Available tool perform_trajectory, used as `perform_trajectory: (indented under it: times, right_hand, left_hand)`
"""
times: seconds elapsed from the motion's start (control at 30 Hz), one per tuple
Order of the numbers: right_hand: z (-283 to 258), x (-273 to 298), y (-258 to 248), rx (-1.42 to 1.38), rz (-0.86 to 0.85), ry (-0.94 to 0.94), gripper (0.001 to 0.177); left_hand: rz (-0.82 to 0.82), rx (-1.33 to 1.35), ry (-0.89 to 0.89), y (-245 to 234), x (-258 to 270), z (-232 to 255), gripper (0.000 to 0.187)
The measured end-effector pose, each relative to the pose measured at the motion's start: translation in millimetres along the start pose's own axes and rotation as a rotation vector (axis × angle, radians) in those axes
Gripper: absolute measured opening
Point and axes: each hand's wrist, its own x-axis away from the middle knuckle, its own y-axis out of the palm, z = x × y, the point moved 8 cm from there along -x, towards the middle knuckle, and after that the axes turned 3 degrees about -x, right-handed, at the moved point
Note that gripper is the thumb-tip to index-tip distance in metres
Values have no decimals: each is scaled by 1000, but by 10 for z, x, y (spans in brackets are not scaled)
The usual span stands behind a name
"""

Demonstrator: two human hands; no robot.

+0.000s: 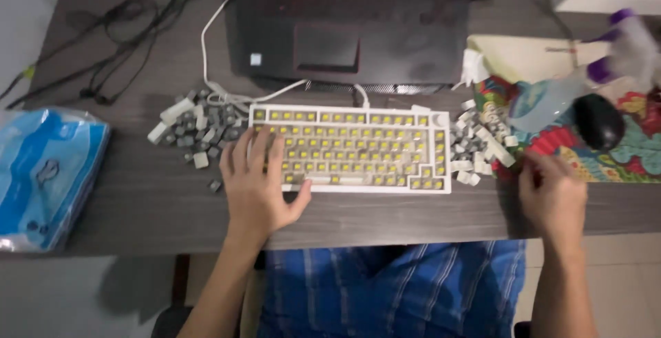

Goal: Cleaning a mechanical keyboard by removing and wiping keycaps and the board.

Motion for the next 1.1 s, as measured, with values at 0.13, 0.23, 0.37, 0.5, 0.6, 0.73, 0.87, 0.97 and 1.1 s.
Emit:
perform_trajectory:
  times: [0.13,0.23,0.37,0.5,0.6,0.73,0.87,0.97,1.1]
  right_hand:
    - [-125,-37,-54,-143,64,-5,12]
    - [-348,-39,-84,-137,85,-41,16]
    - [-591,-141,70,-385,-13,49,23]
    - [-626,-172,207,-463,-62,135,37]
    - [-629,-198,172,-387,-37,121,37]
    - [-435,-184,194,-409,-9,244,30]
    - [-331,-231,156,-437,-17,305,22]
    - [-274,-226,101,-380,1,235,21]
    - [-285,-228,-74,-221,43,24,27]
  left_hand:
    - [-3,8,-8,-3,5,-5,74]
    - [-26,23,-11,11,51,-4,73]
    - [-33,77,-24,12,46,-36,71]
    - [-38,114,-11,44,101,-51,70]
    - [-66,83,26,67,47,18,68]
    - [-199,126,140,353,-314,288,74]
    - [-482,248,374,601,-625,804,111]
    - [-595,214,437,727,-661,1000,128]
    - [-661,90,429,870,-710,1027,138]
